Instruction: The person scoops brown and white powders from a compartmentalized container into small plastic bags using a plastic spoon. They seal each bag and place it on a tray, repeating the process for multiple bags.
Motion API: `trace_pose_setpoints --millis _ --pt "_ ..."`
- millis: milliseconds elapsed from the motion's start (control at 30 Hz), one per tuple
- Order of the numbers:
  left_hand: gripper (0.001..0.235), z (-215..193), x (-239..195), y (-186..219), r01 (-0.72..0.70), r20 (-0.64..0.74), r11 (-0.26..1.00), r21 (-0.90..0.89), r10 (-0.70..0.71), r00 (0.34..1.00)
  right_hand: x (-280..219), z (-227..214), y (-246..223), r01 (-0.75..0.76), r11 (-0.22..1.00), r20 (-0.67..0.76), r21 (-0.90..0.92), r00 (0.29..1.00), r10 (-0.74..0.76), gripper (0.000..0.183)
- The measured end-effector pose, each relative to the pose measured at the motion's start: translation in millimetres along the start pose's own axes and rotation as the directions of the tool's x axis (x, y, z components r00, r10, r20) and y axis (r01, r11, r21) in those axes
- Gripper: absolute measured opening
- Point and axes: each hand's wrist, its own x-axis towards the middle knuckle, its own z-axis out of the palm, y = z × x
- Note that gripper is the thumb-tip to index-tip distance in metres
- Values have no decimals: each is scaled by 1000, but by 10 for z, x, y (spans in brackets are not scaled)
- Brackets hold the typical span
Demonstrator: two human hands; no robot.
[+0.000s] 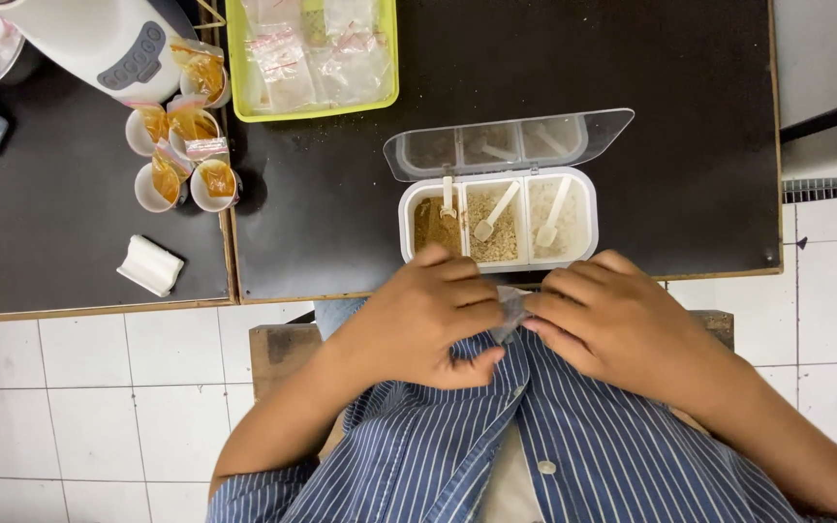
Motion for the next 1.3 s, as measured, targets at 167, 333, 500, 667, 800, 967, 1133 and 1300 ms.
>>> trace_pose_setpoints --millis 167,333,500,667,800,967,1133,1300 --pt "37 -315 1 57 23 125 988 150 -42 991 -97 -121 13 67 997 28 32 997 -68 16" --pt "41 -226 -57 55 80 102 996 46 -84 991 -27 -110 -101 58 988 6 141 998 -60 17" --pt "95 -38 -131 17 367 104 879 -306 -352 930 65 -25 -147 123 976 -208 181 974 -85 19" --pt "48 88 -197 -115 287 16 840 -460 -315 949 102 3 -128 125 983 -193 135 976 -98 19" --pt "46 141 -315 -156 318 5 786 -530 -372 928 155 33 -129 119 987 -141 103 985 -104 16" --pt "42 152 -405 -212 291 -21 757 -585 -373 928 199 135 -107 131 986 -105 99 987 -120 23" --pt "45 368 -762 -400 262 -102 672 -692 -450 887 226 492 126 101 943 -213 317 977 -33 57" --pt "53 515 -1078 -598 104 -280 531 -841 -593 755 786 575 272 -188 946 -331 264 904 272 26"
